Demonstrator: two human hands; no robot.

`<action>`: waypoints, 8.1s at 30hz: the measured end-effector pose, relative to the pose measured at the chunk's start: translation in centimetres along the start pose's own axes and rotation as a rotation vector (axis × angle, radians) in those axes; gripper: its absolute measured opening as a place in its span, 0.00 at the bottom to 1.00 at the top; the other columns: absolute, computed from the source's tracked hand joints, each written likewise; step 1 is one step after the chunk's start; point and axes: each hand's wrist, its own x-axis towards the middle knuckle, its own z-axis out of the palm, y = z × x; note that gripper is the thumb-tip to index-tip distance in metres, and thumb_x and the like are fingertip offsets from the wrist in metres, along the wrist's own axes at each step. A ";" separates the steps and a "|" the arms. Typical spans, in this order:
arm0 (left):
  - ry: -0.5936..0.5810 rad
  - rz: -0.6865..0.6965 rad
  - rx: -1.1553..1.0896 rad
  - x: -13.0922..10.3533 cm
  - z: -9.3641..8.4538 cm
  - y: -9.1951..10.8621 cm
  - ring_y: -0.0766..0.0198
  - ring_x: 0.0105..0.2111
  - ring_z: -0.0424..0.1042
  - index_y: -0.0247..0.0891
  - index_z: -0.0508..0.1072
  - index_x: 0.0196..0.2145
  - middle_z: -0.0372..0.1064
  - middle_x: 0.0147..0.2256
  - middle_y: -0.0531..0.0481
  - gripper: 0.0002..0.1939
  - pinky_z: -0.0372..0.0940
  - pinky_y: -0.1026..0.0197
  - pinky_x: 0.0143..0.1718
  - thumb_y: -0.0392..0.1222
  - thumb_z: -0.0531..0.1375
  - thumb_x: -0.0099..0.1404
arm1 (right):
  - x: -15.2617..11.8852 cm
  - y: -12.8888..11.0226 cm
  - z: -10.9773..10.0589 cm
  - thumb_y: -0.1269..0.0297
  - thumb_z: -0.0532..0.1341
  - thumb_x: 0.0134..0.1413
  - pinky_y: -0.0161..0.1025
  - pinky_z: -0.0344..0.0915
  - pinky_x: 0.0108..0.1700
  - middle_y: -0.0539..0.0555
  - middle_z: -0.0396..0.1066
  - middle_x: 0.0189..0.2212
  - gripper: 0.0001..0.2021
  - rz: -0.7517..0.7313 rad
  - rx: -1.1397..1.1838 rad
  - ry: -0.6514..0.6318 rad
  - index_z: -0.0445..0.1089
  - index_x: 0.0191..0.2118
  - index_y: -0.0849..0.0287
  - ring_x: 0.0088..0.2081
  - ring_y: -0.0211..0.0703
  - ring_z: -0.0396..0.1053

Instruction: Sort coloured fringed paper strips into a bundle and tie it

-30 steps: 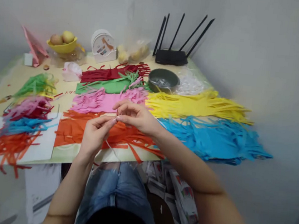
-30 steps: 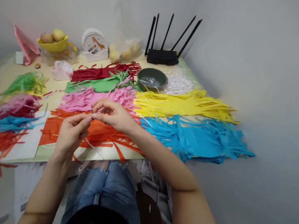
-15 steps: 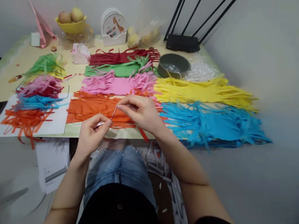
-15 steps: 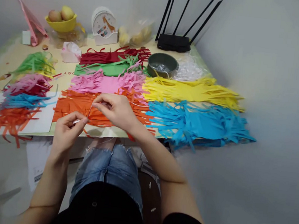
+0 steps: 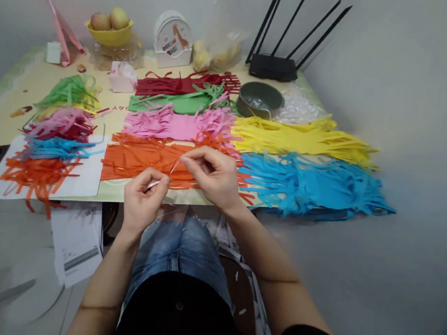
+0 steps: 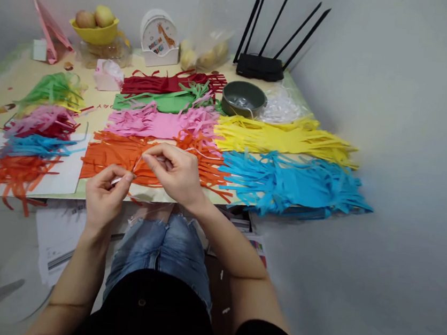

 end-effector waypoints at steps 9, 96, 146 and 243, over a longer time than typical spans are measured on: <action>-0.174 -0.124 -0.268 0.2 -0.2 -2.5 0.74 0.17 0.46 0.36 0.73 0.28 0.54 0.19 0.59 0.16 0.46 0.68 0.19 0.51 0.67 0.62 | -0.4 0.7 0.0 0.62 0.64 0.58 0.32 0.55 0.25 0.49 0.73 0.26 0.08 -0.026 0.065 0.038 0.75 0.32 0.61 0.22 0.30 0.58; 0.231 -0.072 -0.168 4.1 -7.6 -5.0 0.65 0.33 0.78 0.39 0.83 0.34 0.80 0.33 0.49 0.13 0.71 0.62 0.41 0.42 0.74 0.50 | -0.6 0.5 7.3 0.62 0.59 0.63 0.32 0.52 0.25 0.45 0.63 0.20 0.09 0.081 0.154 -0.225 0.74 0.40 0.61 0.21 0.32 0.56; -0.155 -0.014 1.176 14.1 -22.4 -9.2 0.53 0.39 0.70 0.36 0.74 0.21 0.71 0.25 0.49 0.06 0.59 0.48 0.52 0.32 0.65 0.54 | 3.0 6.8 6.7 0.47 0.75 0.38 0.26 0.51 0.15 0.40 0.61 0.17 0.24 0.436 0.871 0.154 0.67 0.33 0.57 0.15 0.26 0.52; -0.253 0.123 1.333 14.0 -14.2 -6.1 0.50 0.52 0.72 0.36 0.75 0.52 0.72 0.55 0.35 0.17 0.65 0.51 0.53 0.40 0.53 0.70 | 6.0 7.2 6.9 0.50 0.74 0.39 0.25 0.47 0.15 0.39 0.64 0.17 0.24 0.413 0.917 0.165 0.63 0.35 0.56 0.16 0.27 0.53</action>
